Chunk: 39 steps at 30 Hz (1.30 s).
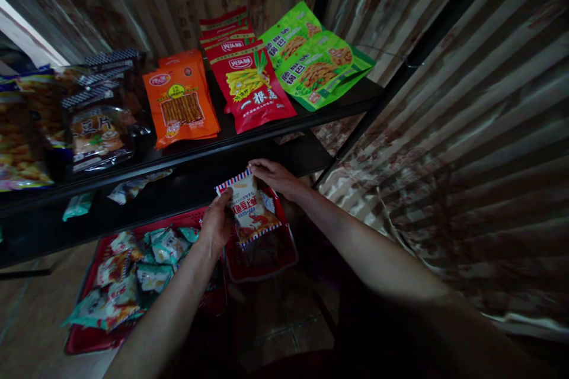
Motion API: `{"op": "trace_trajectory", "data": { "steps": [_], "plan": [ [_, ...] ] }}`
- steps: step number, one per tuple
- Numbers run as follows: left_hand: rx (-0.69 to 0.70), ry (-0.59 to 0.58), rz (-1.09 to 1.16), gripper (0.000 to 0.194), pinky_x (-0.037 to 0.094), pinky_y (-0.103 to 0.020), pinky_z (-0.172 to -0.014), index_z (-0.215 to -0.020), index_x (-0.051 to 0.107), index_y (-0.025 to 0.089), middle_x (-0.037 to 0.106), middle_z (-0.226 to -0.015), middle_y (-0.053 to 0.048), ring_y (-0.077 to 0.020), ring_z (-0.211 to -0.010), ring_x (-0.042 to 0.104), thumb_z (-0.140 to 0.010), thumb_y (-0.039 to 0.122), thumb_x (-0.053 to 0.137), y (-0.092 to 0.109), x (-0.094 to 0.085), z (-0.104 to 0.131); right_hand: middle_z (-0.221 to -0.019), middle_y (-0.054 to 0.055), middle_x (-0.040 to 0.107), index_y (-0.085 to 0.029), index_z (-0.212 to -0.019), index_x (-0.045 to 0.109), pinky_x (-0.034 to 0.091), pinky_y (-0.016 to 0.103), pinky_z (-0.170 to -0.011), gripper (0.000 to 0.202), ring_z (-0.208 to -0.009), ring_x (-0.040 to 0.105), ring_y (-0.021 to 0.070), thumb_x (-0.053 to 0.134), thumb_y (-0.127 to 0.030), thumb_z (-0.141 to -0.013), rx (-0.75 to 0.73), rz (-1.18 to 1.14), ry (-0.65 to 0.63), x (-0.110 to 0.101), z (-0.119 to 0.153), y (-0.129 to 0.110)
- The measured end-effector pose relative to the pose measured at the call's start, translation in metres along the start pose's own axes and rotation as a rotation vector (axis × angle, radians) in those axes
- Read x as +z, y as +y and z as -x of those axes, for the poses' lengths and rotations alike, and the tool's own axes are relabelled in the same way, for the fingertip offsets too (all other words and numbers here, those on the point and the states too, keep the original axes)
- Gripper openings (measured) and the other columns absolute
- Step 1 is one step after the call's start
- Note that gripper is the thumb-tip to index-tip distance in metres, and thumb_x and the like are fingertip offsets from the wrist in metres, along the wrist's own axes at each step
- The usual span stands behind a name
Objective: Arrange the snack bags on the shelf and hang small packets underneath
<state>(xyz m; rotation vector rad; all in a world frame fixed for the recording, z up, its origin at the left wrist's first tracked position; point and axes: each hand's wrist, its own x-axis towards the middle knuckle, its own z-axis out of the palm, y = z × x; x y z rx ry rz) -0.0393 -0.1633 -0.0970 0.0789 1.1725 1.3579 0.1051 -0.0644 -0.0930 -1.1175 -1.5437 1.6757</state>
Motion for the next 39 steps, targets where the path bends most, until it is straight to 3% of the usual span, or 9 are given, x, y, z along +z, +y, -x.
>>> {"op": "trace_trajectory", "data": {
  "steps": [5,10,16,22,27,31,34,39],
  "plan": [
    [0.025,0.200,0.106,0.012,0.053,-0.024,-0.066,-0.093,0.059,0.013,0.068,-0.071,-0.003,-0.0116,-0.061,0.064,-0.086,0.023,0.056,0.015,-0.006,-0.015,-0.100,0.006,0.067,-0.021,-0.106,0.061,0.053,0.027,-0.070,0.039,-0.090,0.063,0.0168,0.059,-0.052,-0.082,0.270,-0.103,-0.154,-0.004,0.011,0.005],
    [0.060,0.301,0.202,0.020,0.040,-0.016,-0.044,-0.074,0.054,0.016,0.052,-0.050,0.004,-0.0047,-0.039,0.045,-0.091,0.025,0.049,0.023,-0.008,-0.021,-0.090,0.004,0.068,-0.016,-0.091,0.064,0.056,0.025,-0.065,0.029,-0.079,0.065,0.0144,0.078,-0.026,-0.067,0.306,-0.169,-0.248,-0.003,0.013,0.014],
    [0.053,0.298,0.225,0.021,0.034,-0.016,-0.042,-0.072,0.053,0.018,0.043,-0.046,0.006,-0.0043,-0.038,0.037,-0.090,0.028,0.053,0.023,-0.014,-0.025,-0.066,-0.001,0.067,-0.014,-0.074,0.063,0.050,0.017,-0.053,0.012,-0.056,0.062,0.0085,0.073,-0.012,-0.068,0.283,-0.137,-0.118,0.001,0.011,0.019],
    [0.091,0.189,0.225,0.017,0.049,-0.022,-0.065,-0.084,0.061,0.016,0.064,-0.069,-0.001,-0.0090,-0.056,0.057,-0.090,0.024,0.048,0.025,-0.017,-0.026,-0.059,-0.002,0.066,-0.014,-0.075,0.064,0.048,0.019,-0.053,0.015,-0.052,0.061,0.0095,0.074,-0.015,-0.065,0.261,-0.066,-0.178,0.000,0.013,0.021],
    [0.073,0.042,0.281,0.025,0.047,-0.021,-0.058,-0.076,0.059,0.017,0.058,-0.058,0.002,-0.0074,-0.047,0.050,-0.088,0.037,0.052,0.027,-0.022,-0.024,-0.058,-0.001,0.065,-0.014,-0.071,0.063,0.045,0.018,-0.051,0.014,-0.051,0.059,0.0087,0.075,-0.016,-0.064,0.278,-0.109,-0.081,0.000,0.012,0.026],
    [-0.015,-0.023,0.245,0.015,0.051,-0.029,-0.070,-0.082,0.062,0.017,0.066,-0.075,-0.004,-0.0147,-0.069,0.063,-0.083,0.030,0.054,0.020,-0.022,-0.019,-0.059,-0.002,0.064,-0.015,-0.072,0.063,0.045,0.017,-0.051,0.014,-0.052,0.058,0.0072,0.075,-0.015,-0.064,0.284,-0.171,-0.015,-0.001,0.009,0.031],
    [-0.079,-0.094,0.140,0.014,0.050,-0.032,-0.080,-0.088,0.063,0.017,0.068,-0.088,-0.006,-0.0179,-0.081,0.065,-0.077,0.022,0.058,0.008,-0.022,-0.016,-0.059,-0.003,0.063,-0.015,-0.070,0.062,0.045,0.016,-0.051,0.015,-0.052,0.057,0.0064,0.075,-0.015,-0.064,0.299,-0.174,0.001,0.000,0.008,0.035],
    [0.097,-0.196,0.054,0.033,0.049,-0.033,-0.086,-0.102,0.060,0.019,0.069,-0.097,-0.004,-0.0176,-0.088,0.066,-0.070,0.017,0.068,-0.010,-0.018,-0.014,-0.061,-0.003,0.062,-0.017,-0.072,0.059,0.046,0.018,-0.052,0.018,-0.054,0.058,0.0081,0.075,-0.019,-0.065,0.310,-0.143,-0.016,0.003,0.011,0.041]
  ]
}}
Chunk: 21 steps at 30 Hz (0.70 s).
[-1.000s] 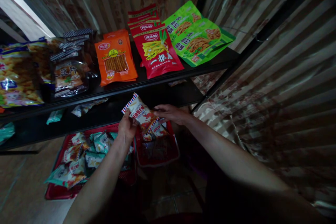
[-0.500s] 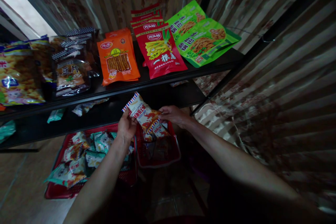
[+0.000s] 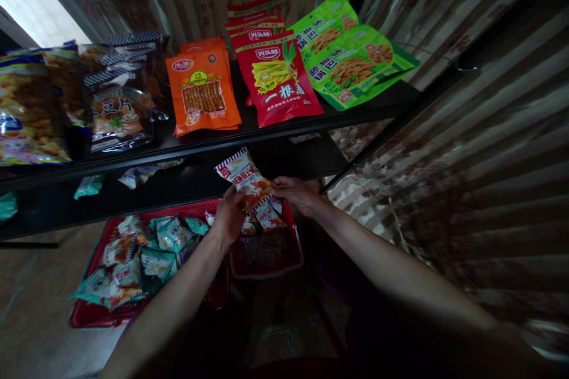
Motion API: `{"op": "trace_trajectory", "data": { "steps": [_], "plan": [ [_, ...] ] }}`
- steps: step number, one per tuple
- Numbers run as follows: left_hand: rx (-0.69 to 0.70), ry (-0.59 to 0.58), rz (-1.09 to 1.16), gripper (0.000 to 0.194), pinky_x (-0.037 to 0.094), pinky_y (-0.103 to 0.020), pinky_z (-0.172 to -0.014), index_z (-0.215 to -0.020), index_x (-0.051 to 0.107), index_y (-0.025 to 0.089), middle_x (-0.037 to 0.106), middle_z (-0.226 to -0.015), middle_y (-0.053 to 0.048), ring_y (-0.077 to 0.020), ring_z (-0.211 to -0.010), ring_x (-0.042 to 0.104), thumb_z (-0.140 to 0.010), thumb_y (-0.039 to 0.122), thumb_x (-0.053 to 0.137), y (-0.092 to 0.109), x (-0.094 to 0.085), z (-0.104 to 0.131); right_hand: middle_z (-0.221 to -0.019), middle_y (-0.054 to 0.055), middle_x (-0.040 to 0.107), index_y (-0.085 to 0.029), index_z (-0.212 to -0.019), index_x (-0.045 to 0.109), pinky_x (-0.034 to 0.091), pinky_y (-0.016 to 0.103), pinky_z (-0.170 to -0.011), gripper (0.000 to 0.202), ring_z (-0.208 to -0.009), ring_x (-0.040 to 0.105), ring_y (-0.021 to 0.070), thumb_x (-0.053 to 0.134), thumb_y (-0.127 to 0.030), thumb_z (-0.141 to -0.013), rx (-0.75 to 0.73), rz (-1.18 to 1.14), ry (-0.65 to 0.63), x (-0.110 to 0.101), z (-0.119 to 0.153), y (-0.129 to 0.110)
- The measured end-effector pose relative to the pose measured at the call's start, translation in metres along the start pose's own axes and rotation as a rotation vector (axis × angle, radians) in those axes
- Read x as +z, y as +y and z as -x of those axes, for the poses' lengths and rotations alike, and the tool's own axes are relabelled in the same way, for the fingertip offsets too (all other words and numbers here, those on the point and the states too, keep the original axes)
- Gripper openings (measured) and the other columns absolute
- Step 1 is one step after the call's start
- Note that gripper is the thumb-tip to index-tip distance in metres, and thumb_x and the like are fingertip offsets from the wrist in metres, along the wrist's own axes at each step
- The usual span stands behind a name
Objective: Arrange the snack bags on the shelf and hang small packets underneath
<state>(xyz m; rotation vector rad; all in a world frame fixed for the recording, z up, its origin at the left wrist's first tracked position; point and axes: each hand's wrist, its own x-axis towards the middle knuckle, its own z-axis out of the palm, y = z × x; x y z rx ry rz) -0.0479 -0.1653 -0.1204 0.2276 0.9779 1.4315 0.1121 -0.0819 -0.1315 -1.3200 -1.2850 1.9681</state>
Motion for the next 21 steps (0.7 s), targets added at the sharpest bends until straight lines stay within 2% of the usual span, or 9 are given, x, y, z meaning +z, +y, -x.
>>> {"op": "trace_trajectory", "data": {
  "steps": [3,6,8,10,13,15,17,19,21],
  "plan": [
    [0.087,0.073,-0.042,0.035,0.049,-0.035,-0.085,-0.103,0.059,0.018,0.070,-0.094,-0.005,-0.0175,-0.085,0.066,-0.070,0.020,0.069,-0.003,0.001,0.000,-0.064,-0.002,0.064,-0.017,-0.074,0.058,0.048,0.021,-0.058,0.021,-0.061,0.061,0.0107,0.076,-0.025,-0.066,0.020,0.095,-0.081,0.001,0.002,0.001],
    [0.133,0.144,-0.150,0.039,0.051,-0.035,-0.081,-0.106,0.059,0.017,0.070,-0.094,-0.006,-0.0182,-0.081,0.066,-0.069,0.022,0.070,-0.002,-0.001,0.001,-0.087,0.003,0.070,-0.017,-0.092,0.062,0.051,0.026,-0.073,0.033,-0.081,0.065,0.0153,0.077,-0.031,-0.066,0.015,0.126,-0.151,0.001,0.003,-0.004],
    [0.152,0.151,-0.225,0.042,0.051,-0.034,-0.080,-0.108,0.060,0.016,0.070,-0.097,-0.007,-0.0190,-0.082,0.066,-0.068,0.024,0.072,-0.003,-0.003,0.002,-0.109,0.008,0.067,-0.018,-0.112,0.058,0.050,0.031,-0.085,0.048,-0.100,0.063,0.0180,0.074,-0.037,-0.070,-0.007,0.067,-0.081,-0.001,0.002,-0.010],
    [0.169,0.140,-0.324,0.045,0.051,-0.032,-0.077,-0.109,0.061,0.016,0.070,-0.096,-0.008,-0.0193,-0.082,0.066,-0.067,0.025,0.074,-0.005,-0.006,0.002,-0.124,0.011,0.060,-0.020,-0.124,0.051,0.046,0.036,-0.094,0.056,-0.113,0.058,0.0201,0.068,-0.042,-0.075,-0.069,0.045,0.066,-0.003,-0.001,-0.016],
    [0.166,0.097,-0.460,0.045,0.050,-0.028,-0.074,-0.108,0.064,0.017,0.071,-0.091,-0.006,-0.0199,-0.082,0.065,-0.065,0.022,0.076,-0.010,-0.010,0.002,-0.134,0.011,0.053,-0.022,-0.127,0.052,0.036,0.041,-0.105,0.060,-0.124,0.048,0.0231,0.070,-0.040,-0.073,-0.323,0.282,0.222,-0.005,-0.007,-0.024],
    [0.136,0.094,-0.478,0.039,0.049,-0.027,-0.074,-0.101,0.067,0.019,0.072,-0.087,-0.005,-0.0208,-0.085,0.065,-0.063,0.016,0.077,-0.012,-0.011,0.003,-0.135,0.009,0.052,-0.024,-0.120,0.060,0.029,0.041,-0.110,0.054,-0.129,0.043,0.0242,0.074,-0.036,-0.069,-0.507,0.513,0.219,-0.005,-0.009,-0.027],
    [0.111,0.127,-0.477,0.034,0.049,-0.025,-0.077,-0.093,0.069,0.020,0.072,-0.085,-0.005,-0.0223,-0.091,0.065,-0.061,0.011,0.077,-0.013,-0.009,0.005,-0.129,0.007,0.058,-0.025,-0.109,0.067,0.028,0.040,-0.109,0.042,-0.127,0.045,0.0243,0.074,-0.033,-0.068,-0.590,0.667,0.152,-0.004,-0.011,-0.028],
    [0.123,0.151,-0.556,0.033,0.048,-0.026,-0.080,-0.092,0.070,0.021,0.072,-0.085,-0.005,-0.0236,-0.097,0.064,-0.061,0.011,0.076,-0.013,-0.007,0.007,-0.112,0.006,0.067,-0.022,-0.099,0.070,0.037,0.037,-0.101,0.029,-0.114,0.055,0.0233,0.070,-0.031,-0.071,-0.558,0.727,0.096,-0.004,-0.012,-0.026],
    [0.162,0.113,-0.744,0.034,0.047,-0.028,-0.083,-0.098,0.069,0.022,0.072,-0.091,-0.005,-0.0239,-0.099,0.063,-0.065,0.015,0.074,-0.013,-0.007,0.010,-0.094,0.004,0.071,-0.018,-0.091,0.071,0.044,0.031,-0.085,0.021,-0.094,0.063,0.0202,0.063,-0.030,-0.076,-0.470,0.710,0.072,-0.006,-0.014,-0.023]
  ]
}}
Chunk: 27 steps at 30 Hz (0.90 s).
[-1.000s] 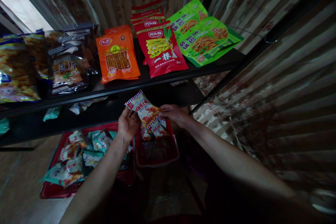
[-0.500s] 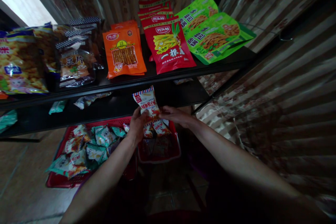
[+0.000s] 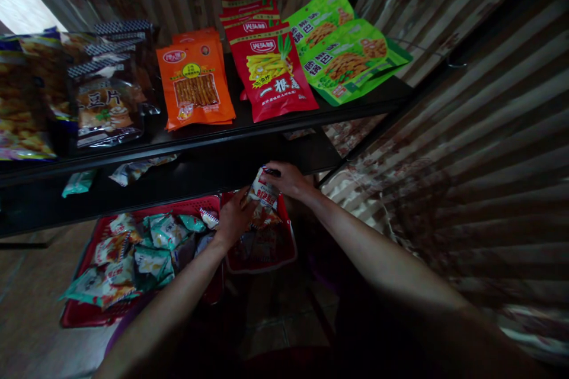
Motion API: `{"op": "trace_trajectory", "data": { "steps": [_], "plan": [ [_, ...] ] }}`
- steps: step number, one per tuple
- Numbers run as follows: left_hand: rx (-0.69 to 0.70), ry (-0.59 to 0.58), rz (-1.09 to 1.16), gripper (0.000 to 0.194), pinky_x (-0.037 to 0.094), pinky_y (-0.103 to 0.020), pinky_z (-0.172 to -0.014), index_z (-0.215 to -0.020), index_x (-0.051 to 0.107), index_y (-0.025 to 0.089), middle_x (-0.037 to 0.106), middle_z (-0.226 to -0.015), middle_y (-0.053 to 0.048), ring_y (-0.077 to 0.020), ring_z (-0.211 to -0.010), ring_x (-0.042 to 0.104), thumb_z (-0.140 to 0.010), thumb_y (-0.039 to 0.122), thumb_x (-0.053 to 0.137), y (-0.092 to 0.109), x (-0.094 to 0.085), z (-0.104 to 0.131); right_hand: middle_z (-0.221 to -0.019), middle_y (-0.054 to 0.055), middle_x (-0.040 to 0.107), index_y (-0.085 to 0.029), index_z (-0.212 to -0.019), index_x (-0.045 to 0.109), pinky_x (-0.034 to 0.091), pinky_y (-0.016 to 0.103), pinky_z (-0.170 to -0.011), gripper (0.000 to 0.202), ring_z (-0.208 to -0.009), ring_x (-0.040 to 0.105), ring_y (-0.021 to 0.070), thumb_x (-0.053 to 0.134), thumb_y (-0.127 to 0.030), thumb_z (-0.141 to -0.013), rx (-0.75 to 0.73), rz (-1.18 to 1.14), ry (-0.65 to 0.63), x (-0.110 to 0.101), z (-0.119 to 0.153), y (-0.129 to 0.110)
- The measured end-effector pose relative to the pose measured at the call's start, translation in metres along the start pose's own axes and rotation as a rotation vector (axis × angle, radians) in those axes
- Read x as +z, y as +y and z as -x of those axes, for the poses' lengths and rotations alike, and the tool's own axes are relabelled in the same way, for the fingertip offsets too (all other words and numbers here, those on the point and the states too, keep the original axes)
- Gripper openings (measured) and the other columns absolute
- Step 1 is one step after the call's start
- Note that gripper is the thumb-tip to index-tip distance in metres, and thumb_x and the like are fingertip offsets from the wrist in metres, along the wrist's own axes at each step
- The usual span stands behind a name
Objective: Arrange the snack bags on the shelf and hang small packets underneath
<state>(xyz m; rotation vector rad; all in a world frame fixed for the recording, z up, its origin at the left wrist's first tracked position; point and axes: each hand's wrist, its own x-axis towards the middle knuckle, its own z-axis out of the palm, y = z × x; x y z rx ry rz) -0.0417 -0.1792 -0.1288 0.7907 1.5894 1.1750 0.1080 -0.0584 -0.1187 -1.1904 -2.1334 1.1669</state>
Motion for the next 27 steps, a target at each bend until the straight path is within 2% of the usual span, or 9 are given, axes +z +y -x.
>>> {"op": "trace_trajectory", "data": {
  "steps": [3,6,10,13,17,20,23,25,27],
  "plan": [
    [0.109,-0.097,-0.279,0.036,0.047,-0.031,-0.084,-0.110,0.066,0.022,0.072,-0.099,-0.006,-0.0232,-0.097,0.063,-0.074,0.026,0.067,-0.004,-0.001,0.001,-0.079,0.002,0.071,-0.016,-0.084,0.072,0.043,0.024,-0.066,0.023,-0.074,0.063,0.0160,0.057,-0.032,-0.080,0.106,-0.072,0.024,0.000,0.001,0.005],
    [0.163,-0.124,-0.384,0.035,0.048,-0.031,-0.080,-0.112,0.066,0.021,0.072,-0.096,-0.007,-0.0226,-0.091,0.064,-0.079,0.033,0.061,-0.011,-0.002,0.000,-0.073,0.001,0.071,-0.016,-0.080,0.073,0.040,0.022,-0.058,0.024,-0.067,0.062,0.0146,0.059,-0.035,-0.077,0.176,-0.090,0.094,-0.002,0.002,0.004],
    [0.188,-0.115,-0.331,0.034,0.048,-0.029,-0.074,-0.107,0.068,0.019,0.072,-0.090,-0.007,-0.0215,-0.085,0.064,-0.078,0.035,0.062,-0.016,0.000,-0.001,-0.075,0.001,0.073,-0.018,-0.079,0.074,0.039,0.021,-0.055,0.021,-0.066,0.063,0.0146,0.062,-0.035,-0.076,0.221,-0.063,0.167,-0.005,-0.001,0.000],
    [0.170,-0.158,-0.253,0.031,0.046,-0.027,-0.072,-0.101,0.069,0.016,0.072,-0.089,-0.007,-0.0202,-0.082,0.064,-0.078,0.035,0.060,-0.014,0.002,0.001,-0.076,0.002,0.073,-0.018,-0.080,0.074,0.039,0.021,-0.055,0.022,-0.068,0.064,0.0154,0.060,-0.035,-0.077,0.236,-0.016,0.199,-0.006,-0.003,0.000],
    [0.097,-0.157,-0.207,0.025,0.043,-0.025,-0.067,-0.088,0.069,0.014,0.070,-0.079,-0.005,-0.0178,-0.074,0.061,-0.076,0.034,0.060,-0.011,0.005,0.005,-0.078,0.003,0.073,-0.017,-0.083,0.073,0.043,0.023,-0.059,0.025,-0.074,0.066,0.0173,0.058,-0.037,-0.080,0.214,-0.024,0.140,-0.007,-0.004,0.002],
    [0.006,-0.076,-0.094,0.021,0.042,-0.024,-0.065,-0.079,0.068,0.014,0.066,-0.072,-0.002,-0.0157,-0.070,0.059,-0.073,0.033,0.062,-0.011,0.005,0.005,-0.101,0.006,0.072,-0.018,-0.101,0.069,0.048,0.027,-0.078,0.030,-0.094,0.066,0.0189,0.057,-0.037,-0.083,0.154,-0.066,0.173,-0.008,-0.004,0.004],
    [-0.109,0.021,0.160,0.021,0.044,-0.026,-0.067,-0.080,0.066,0.014,0.066,-0.073,-0.002,-0.0152,-0.070,0.059,-0.069,0.031,0.067,-0.011,0.004,0.001,-0.128,0.011,0.060,-0.018,-0.123,0.057,0.044,0.033,-0.097,0.045,-0.118,0.056,0.0206,0.060,-0.036,-0.082,0.167,-0.121,0.286,-0.007,-0.003,0.005],
    [-0.191,0.060,0.356,0.020,0.046,-0.028,-0.069,-0.082,0.064,0.014,0.066,-0.077,-0.003,-0.0154,-0.072,0.061,-0.067,0.026,0.069,-0.010,0.001,-0.003,-0.131,0.014,0.057,-0.016,-0.128,0.052,0.043,0.034,-0.100,0.049,-0.121,0.054,0.0205,0.060,-0.034,-0.083,0.254,-0.201,0.288,-0.003,-0.001,0.004],
    [-0.236,0.093,0.509,0.014,0.048,-0.029,-0.072,-0.078,0.062,0.015,0.065,-0.077,-0.002,-0.0149,-0.073,0.062,-0.067,0.019,0.070,-0.007,-0.001,-0.007,-0.125,0.016,0.060,-0.014,-0.127,0.053,0.045,0.032,-0.096,0.047,-0.115,0.058,0.0197,0.060,-0.030,-0.083,0.350,-0.305,0.222,0.003,0.004,0.001]
  ]
}}
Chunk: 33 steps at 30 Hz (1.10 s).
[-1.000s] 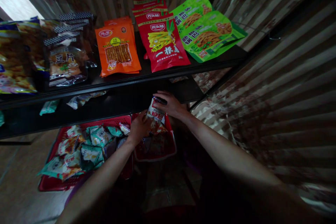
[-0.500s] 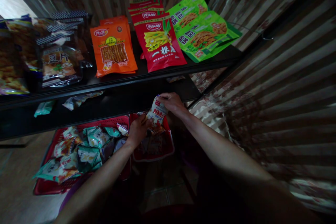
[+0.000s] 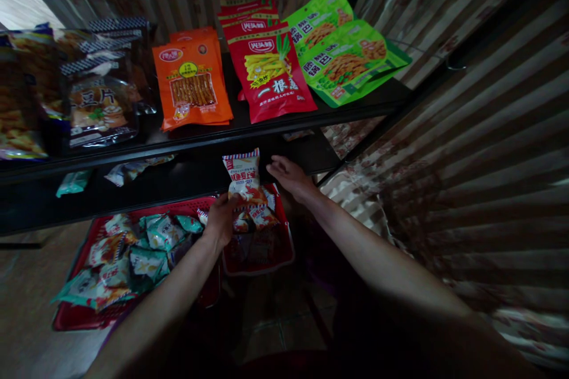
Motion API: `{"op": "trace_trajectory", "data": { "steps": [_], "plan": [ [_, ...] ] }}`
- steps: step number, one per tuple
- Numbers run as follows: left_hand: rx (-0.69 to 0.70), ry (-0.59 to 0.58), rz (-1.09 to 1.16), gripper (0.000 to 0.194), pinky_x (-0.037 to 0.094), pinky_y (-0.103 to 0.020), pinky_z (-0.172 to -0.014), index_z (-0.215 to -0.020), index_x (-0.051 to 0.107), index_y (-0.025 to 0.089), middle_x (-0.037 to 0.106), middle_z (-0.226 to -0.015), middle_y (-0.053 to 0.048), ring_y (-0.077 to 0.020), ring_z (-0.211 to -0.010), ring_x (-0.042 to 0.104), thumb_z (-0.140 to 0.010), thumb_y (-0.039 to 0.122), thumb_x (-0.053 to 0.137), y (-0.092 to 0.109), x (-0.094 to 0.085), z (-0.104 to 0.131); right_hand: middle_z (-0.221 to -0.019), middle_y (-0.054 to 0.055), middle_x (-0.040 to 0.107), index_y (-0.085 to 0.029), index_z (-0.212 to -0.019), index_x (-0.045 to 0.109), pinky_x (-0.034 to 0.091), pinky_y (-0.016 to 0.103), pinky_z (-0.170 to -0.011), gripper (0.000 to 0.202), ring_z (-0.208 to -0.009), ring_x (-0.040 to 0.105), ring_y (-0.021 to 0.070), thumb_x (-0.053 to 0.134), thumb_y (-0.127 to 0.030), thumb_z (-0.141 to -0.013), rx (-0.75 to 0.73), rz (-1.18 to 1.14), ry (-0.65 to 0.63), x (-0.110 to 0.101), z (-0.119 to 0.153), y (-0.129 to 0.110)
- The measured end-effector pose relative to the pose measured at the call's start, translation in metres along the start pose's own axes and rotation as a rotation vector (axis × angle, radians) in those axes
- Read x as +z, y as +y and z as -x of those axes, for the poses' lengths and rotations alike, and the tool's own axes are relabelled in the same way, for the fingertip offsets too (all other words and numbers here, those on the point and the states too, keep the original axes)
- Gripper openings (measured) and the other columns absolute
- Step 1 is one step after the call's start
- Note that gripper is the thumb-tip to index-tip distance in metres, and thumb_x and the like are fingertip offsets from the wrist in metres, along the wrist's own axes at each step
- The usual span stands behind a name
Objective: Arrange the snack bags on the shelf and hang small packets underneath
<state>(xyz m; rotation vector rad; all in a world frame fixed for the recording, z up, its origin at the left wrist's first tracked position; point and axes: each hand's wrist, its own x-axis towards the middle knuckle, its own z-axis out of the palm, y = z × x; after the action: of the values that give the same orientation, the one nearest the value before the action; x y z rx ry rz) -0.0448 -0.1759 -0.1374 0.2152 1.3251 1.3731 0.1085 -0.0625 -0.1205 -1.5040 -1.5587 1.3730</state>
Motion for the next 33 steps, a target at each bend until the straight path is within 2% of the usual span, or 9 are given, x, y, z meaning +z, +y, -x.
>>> {"op": "trace_trajectory", "data": {
  "steps": [5,9,11,15,22,27,33],
  "plan": [
    [-0.016,0.019,0.171,0.009,0.050,-0.033,-0.080,-0.072,0.058,0.014,0.063,-0.072,0.000,-0.0127,-0.070,0.063,-0.074,0.006,0.059,0.009,0.001,-0.005,-0.097,0.009,0.070,-0.013,-0.112,0.063,0.052,0.029,-0.077,0.038,-0.084,0.067,0.0173,0.069,-0.022,-0.076,0.156,-0.102,-0.224,0.010,0.017,-0.002],
    [-0.038,0.042,0.225,0.014,0.051,-0.035,-0.082,-0.070,0.057,0.013,0.062,-0.071,0.000,-0.0128,-0.070,0.064,-0.078,0.002,0.053,0.011,0.002,-0.005,-0.073,0.001,0.068,-0.013,-0.086,0.070,0.049,0.022,-0.062,0.013,-0.063,0.062,0.0111,0.066,-0.013,-0.074,0.204,-0.201,-0.298,0.013,0.021,-0.006],
    [-0.047,0.032,0.227,0.014,0.052,-0.035,-0.083,-0.071,0.057,0.013,0.062,-0.072,-0.001,-0.0126,-0.071,0.064,-0.079,0.003,0.052,0.012,0.003,-0.005,-0.067,-0.002,0.066,-0.014,-0.078,0.069,0.047,0.019,-0.059,0.008,-0.059,0.059,0.0090,0.064,-0.008,-0.074,0.195,-0.236,-0.290,0.014,0.019,-0.007],
    [-0.033,-0.007,0.214,0.014,0.052,-0.036,-0.086,-0.072,0.058,0.014,0.062,-0.072,0.000,-0.0129,-0.073,0.064,-0.079,0.003,0.053,0.016,0.002,-0.003,-0.066,-0.003,0.066,-0.014,-0.079,0.069,0.047,0.018,-0.059,0.014,-0.057,0.058,0.0078,0.064,-0.004,-0.071,0.209,-0.312,-0.255,0.015,0.017,-0.006],
    [-0.104,-0.004,0.237,0.016,0.051,-0.042,-0.091,-0.073,0.060,0.013,0.063,-0.074,-0.002,-0.0126,-0.075,0.064,-0.079,0.002,0.050,0.023,0.001,0.002,-0.064,-0.002,0.066,-0.014,-0.075,0.068,0.046,0.017,-0.054,0.010,-0.053,0.058,0.0069,0.067,-0.005,-0.069,0.201,-0.323,-0.259,0.009,0.017,-0.004],
    [-0.085,-0.025,0.234,0.013,0.051,-0.040,-0.092,-0.075,0.060,0.014,0.065,-0.083,-0.003,-0.0138,-0.083,0.064,-0.079,0.004,0.052,0.025,0.003,0.004,-0.061,-0.003,0.065,-0.015,-0.076,0.068,0.045,0.018,-0.053,0.008,-0.051,0.057,0.0070,0.069,-0.009,-0.070,0.179,-0.302,-0.218,0.008,0.015,-0.003],
    [-0.100,0.034,0.217,0.009,0.052,-0.040,-0.090,-0.076,0.060,0.013,0.066,-0.083,-0.004,-0.0157,-0.081,0.066,-0.082,0.010,0.054,0.027,0.006,0.006,-0.059,-0.003,0.064,-0.015,-0.074,0.067,0.042,0.017,-0.052,0.007,-0.052,0.057,0.0067,0.066,-0.009,-0.071,0.174,-0.272,-0.204,0.009,0.015,-0.007]
  ]
}}
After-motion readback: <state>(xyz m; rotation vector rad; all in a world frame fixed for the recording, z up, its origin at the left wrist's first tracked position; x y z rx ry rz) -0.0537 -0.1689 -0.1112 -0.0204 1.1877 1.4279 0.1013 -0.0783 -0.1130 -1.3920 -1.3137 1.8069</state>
